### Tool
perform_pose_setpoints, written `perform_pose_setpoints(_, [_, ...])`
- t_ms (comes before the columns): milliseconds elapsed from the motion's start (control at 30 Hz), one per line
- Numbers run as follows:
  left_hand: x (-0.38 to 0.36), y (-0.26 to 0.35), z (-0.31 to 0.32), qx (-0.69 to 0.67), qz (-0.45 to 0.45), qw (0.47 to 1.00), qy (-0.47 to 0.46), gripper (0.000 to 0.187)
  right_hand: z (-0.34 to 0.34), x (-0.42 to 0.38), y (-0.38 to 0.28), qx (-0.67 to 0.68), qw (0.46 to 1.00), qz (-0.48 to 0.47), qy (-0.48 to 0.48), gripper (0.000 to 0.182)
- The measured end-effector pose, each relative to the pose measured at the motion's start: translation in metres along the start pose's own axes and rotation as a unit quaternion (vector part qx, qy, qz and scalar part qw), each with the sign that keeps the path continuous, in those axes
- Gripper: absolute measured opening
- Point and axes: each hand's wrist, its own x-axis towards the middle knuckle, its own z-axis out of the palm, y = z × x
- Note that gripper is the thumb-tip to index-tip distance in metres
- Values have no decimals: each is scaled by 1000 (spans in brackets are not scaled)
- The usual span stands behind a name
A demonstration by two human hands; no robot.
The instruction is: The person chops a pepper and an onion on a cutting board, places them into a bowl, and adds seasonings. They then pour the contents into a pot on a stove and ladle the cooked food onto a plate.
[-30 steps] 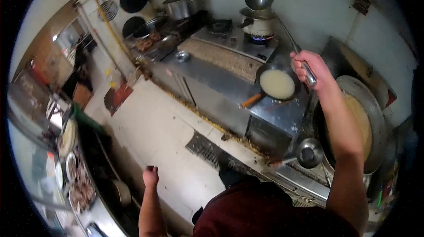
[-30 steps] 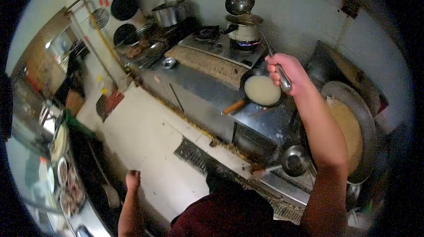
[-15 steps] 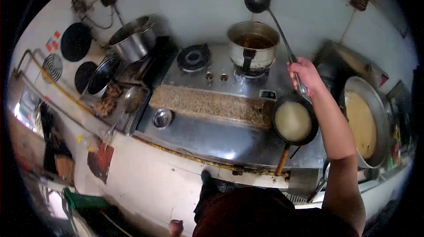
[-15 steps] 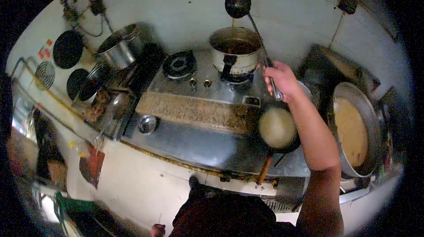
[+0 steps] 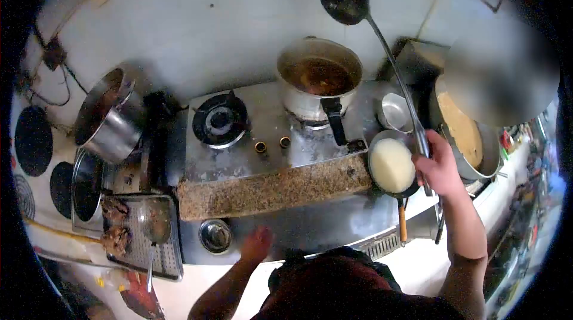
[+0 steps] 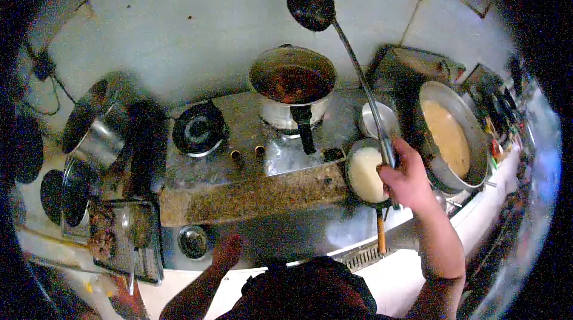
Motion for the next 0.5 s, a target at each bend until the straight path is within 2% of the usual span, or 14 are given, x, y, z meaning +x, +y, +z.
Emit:
perform_pose_setpoints(33, [28, -21, 20, -109, -41, 993, 13, 33, 5, -7, -7, -2, 1000, 7, 7, 42])
perform_pose_setpoints(100, [72, 55, 1, -245, 89, 965, -37, 35, 9, -19, -19, -2, 999, 35, -6, 43])
perform_pose_setpoints(167, [100, 137, -21, -110, 90, 980, -137, 33, 15, -16, -26, 0, 999, 40, 5, 42])
perform_pose_setpoints(267, [141, 188, 15, -157, 143, 968, -134, 34, 18, -3, -37, -20, 999, 45, -21, 34])
perform_pose_setpoints(300, [152, 208, 21, -278, 100, 941, -166, 36, 16, 4, -31, -20, 999, 46, -18, 34])
perform_pose_setpoints(333, [160, 227, 28, -393, 54, 897, -193, 38, 11, 14, -17, -100, 995, -22, 4, 34])
perform_pose_setpoints(367, [169, 241, 33, -394, 52, 897, -194, 38, 6, 24, -1, -178, 980, -90, 24, 33])
perform_pose_setpoints(400, [176, 255, 38, -455, -11, 870, -188, 40, -2, 33, 10, -239, 964, -115, 31, 37])
perform_pose_setpoints(433, [184, 268, 41, -511, -74, 837, -180, 43, -13, 41, 10, -238, 964, -116, 29, 37])
perform_pose_setpoints(467, [188, 282, 41, -576, -93, 794, -170, 35, -24, 47, 0, -225, 973, -42, -22, 39])
perform_pose_setpoints(500, [193, 287, 44, -575, -96, 795, -166, 35, -33, 55, -2, -210, 974, 32, -74, 42])
